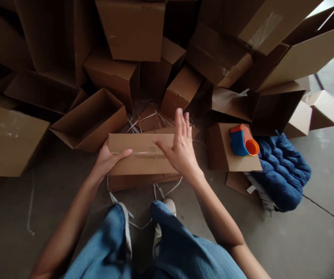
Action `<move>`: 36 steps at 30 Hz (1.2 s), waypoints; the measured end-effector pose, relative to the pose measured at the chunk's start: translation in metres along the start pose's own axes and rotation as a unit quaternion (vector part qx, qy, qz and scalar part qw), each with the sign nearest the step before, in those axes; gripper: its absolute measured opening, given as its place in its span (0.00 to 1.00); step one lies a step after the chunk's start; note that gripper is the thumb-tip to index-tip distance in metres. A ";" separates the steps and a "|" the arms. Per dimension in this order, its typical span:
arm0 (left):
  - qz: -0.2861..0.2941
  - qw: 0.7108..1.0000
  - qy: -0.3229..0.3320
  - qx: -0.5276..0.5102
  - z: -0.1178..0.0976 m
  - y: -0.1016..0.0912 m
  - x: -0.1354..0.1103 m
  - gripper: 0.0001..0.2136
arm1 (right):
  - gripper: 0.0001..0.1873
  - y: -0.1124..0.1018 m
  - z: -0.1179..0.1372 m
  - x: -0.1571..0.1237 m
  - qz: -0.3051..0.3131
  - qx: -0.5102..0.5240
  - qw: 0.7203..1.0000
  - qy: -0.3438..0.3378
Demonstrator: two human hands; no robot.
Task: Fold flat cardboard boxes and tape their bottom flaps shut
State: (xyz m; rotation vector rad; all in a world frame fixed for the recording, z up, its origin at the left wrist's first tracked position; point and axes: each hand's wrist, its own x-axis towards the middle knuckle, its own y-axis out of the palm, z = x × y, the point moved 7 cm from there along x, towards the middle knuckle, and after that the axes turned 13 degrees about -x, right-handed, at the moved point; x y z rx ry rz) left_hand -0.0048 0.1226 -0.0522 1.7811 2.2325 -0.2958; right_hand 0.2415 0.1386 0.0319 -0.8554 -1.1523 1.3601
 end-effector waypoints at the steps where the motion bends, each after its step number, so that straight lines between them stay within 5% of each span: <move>1: -0.003 1.000 0.000 0.001 0.000 0.000 0.000 0.35 | 0.50 0.005 0.013 0.004 0.015 -0.013 0.999 -0.026; 7: 0.003 1.000 0.001 0.014 0.002 -0.001 0.005 0.36 | 0.56 0.050 0.035 0.008 0.116 -0.040 0.992 -0.036; 16: -0.014 1.000 0.008 -0.004 0.004 -0.001 0.003 0.36 | 0.62 0.053 0.038 0.021 0.154 -0.030 0.987 -0.034; 25: -0.005 0.998 -0.007 -0.056 0.014 -0.002 0.004 0.31 | 0.42 0.054 0.045 0.009 0.064 -0.028 0.997 -0.033; 30: -0.011 0.998 -0.002 -0.069 0.016 -0.007 0.008 0.28 | 0.39 0.051 0.045 0.007 0.037 -0.026 0.998 -0.042; 36: 0.049 0.989 -0.053 -0.130 0.025 -0.010 0.005 0.32 | 0.38 0.052 0.044 0.005 0.043 -0.023 0.997 -0.052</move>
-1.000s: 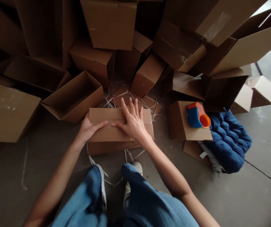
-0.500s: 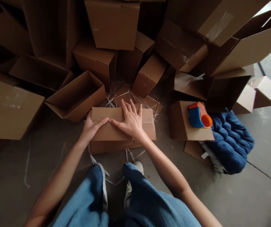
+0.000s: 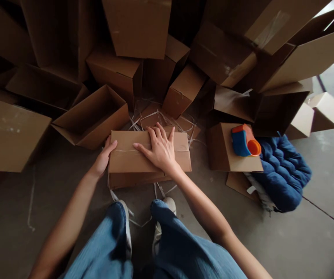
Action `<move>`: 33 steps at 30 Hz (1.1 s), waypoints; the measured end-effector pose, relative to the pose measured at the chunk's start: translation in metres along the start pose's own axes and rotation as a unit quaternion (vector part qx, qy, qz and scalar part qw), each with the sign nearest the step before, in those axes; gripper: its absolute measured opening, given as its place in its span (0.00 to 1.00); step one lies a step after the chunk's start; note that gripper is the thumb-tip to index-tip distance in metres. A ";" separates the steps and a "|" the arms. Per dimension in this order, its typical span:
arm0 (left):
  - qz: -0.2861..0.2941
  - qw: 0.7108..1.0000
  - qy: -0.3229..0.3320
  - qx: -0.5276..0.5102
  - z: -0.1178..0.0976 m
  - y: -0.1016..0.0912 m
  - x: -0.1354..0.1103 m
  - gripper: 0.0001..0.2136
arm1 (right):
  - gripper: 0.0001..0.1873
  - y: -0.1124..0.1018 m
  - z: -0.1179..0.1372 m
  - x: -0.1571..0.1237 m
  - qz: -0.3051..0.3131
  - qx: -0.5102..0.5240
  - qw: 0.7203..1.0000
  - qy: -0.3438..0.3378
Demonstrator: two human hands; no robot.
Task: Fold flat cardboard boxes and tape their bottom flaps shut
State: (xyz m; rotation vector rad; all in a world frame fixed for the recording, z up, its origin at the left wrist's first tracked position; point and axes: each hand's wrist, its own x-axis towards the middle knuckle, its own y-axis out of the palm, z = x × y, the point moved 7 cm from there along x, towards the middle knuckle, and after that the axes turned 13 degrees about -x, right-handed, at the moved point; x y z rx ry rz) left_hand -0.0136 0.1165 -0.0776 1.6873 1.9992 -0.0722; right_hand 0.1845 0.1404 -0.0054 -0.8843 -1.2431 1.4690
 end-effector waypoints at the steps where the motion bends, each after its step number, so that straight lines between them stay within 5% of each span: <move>1: 0.003 1.000 -0.004 0.001 0.001 -0.001 -0.001 0.32 | 0.38 0.000 0.000 0.000 0.001 0.000 1.000 -0.001; 17: -0.017 1.000 -0.009 -0.021 0.002 0.001 -0.009 0.34 | 0.37 -0.003 0.000 0.001 0.018 0.009 1.000 -0.002; 22: -0.010 0.999 -0.013 0.041 -0.001 0.002 -0.013 0.43 | 0.36 -0.002 0.000 0.002 0.031 0.008 0.999 -0.001; 33: 0.014 0.999 -0.004 0.050 -0.002 0.000 -0.007 0.40 | 0.36 0.000 -0.008 0.006 0.097 0.063 0.992 -0.054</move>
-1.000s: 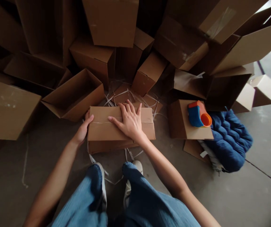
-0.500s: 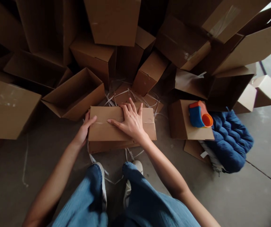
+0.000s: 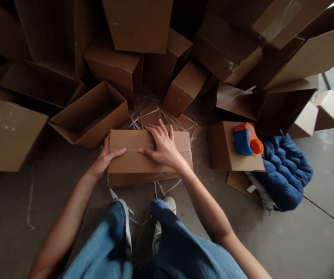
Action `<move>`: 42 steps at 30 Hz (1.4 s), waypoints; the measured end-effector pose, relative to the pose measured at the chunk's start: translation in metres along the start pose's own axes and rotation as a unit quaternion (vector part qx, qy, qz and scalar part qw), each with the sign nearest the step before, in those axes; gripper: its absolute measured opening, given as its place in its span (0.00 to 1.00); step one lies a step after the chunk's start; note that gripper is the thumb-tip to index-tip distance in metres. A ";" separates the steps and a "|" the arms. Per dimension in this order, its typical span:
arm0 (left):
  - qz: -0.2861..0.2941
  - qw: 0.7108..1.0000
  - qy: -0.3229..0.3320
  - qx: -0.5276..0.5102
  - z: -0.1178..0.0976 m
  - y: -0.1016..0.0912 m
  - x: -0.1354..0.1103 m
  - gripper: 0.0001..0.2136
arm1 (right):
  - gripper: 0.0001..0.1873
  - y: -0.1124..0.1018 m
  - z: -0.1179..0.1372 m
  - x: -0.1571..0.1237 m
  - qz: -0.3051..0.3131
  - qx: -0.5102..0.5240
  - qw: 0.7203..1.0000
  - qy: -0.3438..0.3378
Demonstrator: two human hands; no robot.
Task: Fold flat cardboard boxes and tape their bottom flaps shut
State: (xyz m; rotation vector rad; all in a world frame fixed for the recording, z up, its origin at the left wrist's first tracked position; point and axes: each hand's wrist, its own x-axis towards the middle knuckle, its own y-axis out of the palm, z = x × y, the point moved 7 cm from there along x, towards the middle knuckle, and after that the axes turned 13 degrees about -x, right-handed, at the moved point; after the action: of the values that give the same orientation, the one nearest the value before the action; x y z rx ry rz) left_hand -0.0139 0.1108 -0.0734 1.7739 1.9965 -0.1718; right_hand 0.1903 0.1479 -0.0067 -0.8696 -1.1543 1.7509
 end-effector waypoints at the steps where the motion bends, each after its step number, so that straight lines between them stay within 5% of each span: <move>1: 0.000 1.000 -0.001 -0.001 0.001 0.000 0.000 0.40 | 0.37 -0.001 -0.001 0.000 0.006 0.007 1.000 -0.003; 13: -0.007 1.000 -0.010 -0.004 0.004 -0.003 -0.001 0.40 | 0.47 -0.002 -0.023 0.000 0.045 0.068 0.996 -0.028; 21: -0.001 1.000 -0.005 -0.013 0.002 -0.001 -0.001 0.39 | 0.61 -0.018 -0.051 -0.029 -0.099 -0.029 0.986 0.128; 27: 0.018 0.999 -0.012 -0.024 0.003 0.002 -0.004 0.40 | 0.72 -0.017 -0.107 -0.071 -0.095 0.054 0.957 0.269; 31: 0.000 0.999 -0.010 -0.030 0.002 0.002 -0.004 0.39 | 0.58 0.003 -0.112 -0.081 -0.009 0.195 0.925 0.325; 35: -0.005 0.999 -0.005 -0.033 0.002 0.004 -0.003 0.38 | 0.46 0.008 -0.106 -0.079 -0.008 0.226 0.913 0.339; 42: -0.009 0.999 -0.001 -0.041 -0.001 0.006 -0.004 0.37 | 0.32 0.005 -0.116 -0.083 0.003 0.379 0.896 0.234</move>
State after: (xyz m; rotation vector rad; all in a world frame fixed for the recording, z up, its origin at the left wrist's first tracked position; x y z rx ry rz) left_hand -0.0081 0.1083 -0.0694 1.7055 1.9890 -0.0957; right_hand 0.3235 0.1120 -0.0424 -0.7286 -0.1114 1.6607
